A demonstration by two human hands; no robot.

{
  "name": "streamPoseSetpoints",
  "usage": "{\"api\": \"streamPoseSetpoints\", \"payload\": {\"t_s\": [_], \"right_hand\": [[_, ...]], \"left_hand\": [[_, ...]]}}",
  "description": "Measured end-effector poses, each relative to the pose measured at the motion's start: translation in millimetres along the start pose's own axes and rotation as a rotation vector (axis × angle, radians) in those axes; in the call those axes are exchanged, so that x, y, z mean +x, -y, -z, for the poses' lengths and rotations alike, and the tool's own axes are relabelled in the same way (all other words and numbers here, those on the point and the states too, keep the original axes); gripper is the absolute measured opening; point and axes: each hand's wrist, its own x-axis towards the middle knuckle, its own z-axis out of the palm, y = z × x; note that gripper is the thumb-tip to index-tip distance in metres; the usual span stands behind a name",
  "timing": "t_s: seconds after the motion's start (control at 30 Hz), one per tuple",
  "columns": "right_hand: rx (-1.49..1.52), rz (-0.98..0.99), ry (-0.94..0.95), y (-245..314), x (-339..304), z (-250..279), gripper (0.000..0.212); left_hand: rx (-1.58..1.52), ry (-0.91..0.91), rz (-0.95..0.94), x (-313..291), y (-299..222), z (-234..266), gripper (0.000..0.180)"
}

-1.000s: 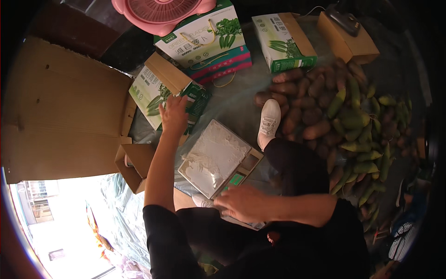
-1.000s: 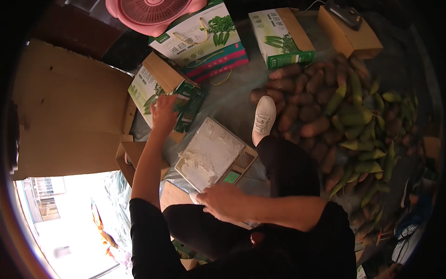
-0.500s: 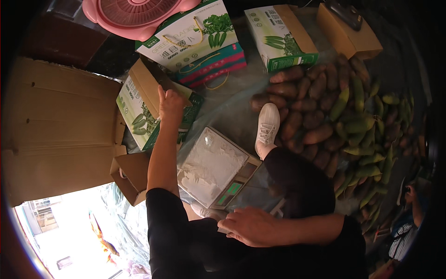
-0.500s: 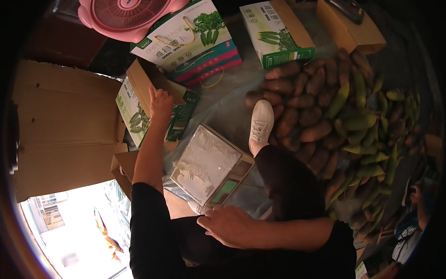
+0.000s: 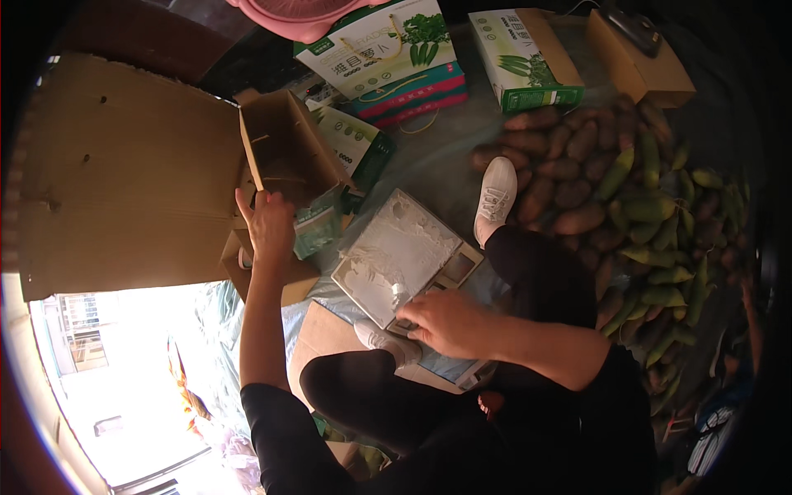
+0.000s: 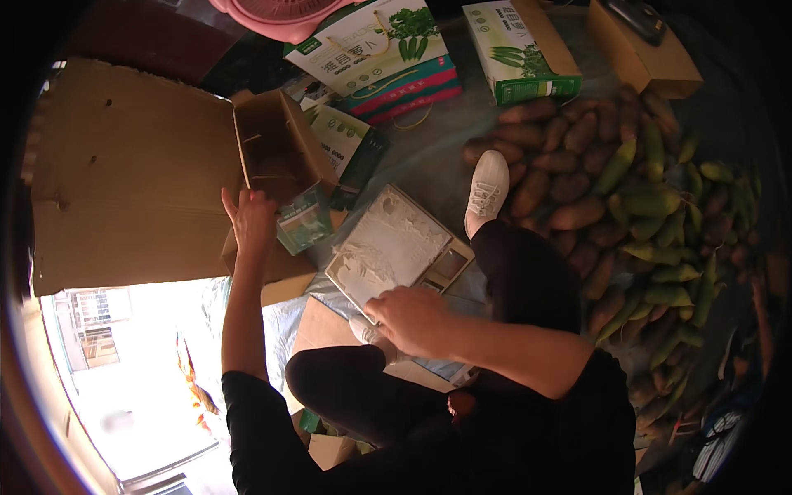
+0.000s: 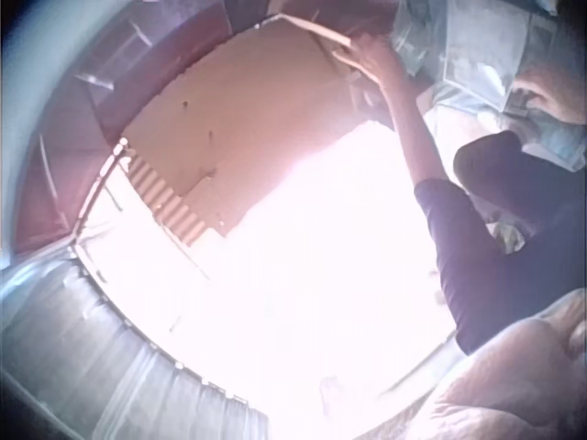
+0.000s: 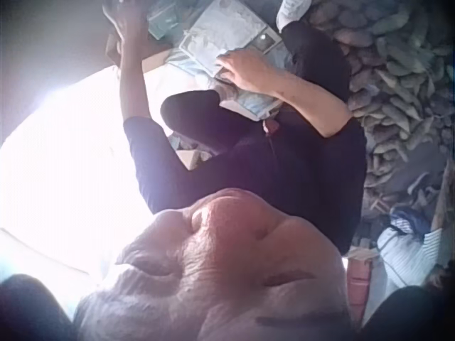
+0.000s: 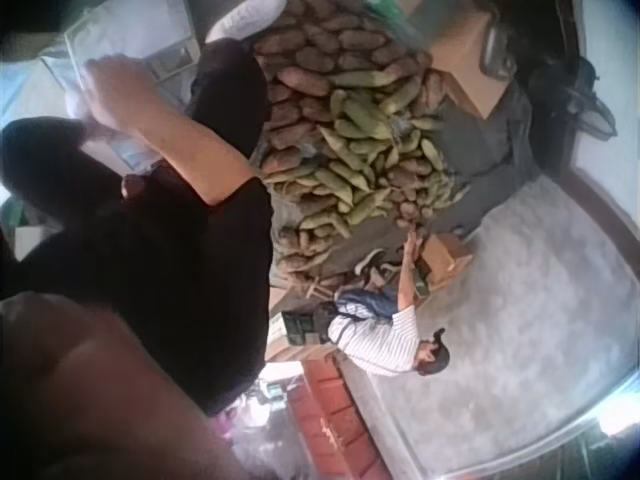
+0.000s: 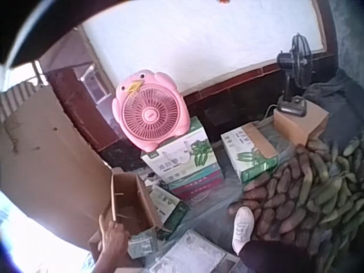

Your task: Picking up large green produce items from a pile on the floor, placing them into cardboard boxes, and weighing the boxes on a digital scale.

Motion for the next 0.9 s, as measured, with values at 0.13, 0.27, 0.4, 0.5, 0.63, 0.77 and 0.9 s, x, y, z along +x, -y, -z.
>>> {"api": "streamPoseSetpoints", "payload": {"t_s": [0.13,0.27,0.4,0.5,0.63,0.77,0.9], "right_hand": [[-0.112,-0.030,0.007,0.2,-0.4,-8.2,0.027],[-0.174,0.003,-0.011,-4.2,1.5,-16.1,0.025],[-0.120,0.007,-0.080,-8.5,2.1,-21.9,0.022],[-0.109,0.094,-0.208,-10.0,4.5,-23.5,0.022],[-0.144,0.008,-0.174,-11.5,10.6,-28.0,0.022],[-0.201,-0.019,-0.150,-14.6,9.3,-32.1,0.022],[-0.129,-0.055,0.022,1.2,6.2,-26.0,0.025]], "left_hand": [[-0.245,-0.084,0.027,-63.2,-30.9,41.5,0.003],[-0.409,-0.121,0.027,-116.6,-70.1,58.9,0.004],[-0.544,-0.121,-0.001,-150.9,-110.1,66.2,0.004],[-0.595,-0.089,-0.053,-170.1,-129.5,71.7,0.003],[-0.636,0.035,-0.125,-201.5,-145.7,68.9,0.002],[-0.682,0.154,-0.214,-216.8,-147.3,72.6,0.009],[-0.748,0.145,-0.300,-229.8,-139.2,67.4,0.011]]}}
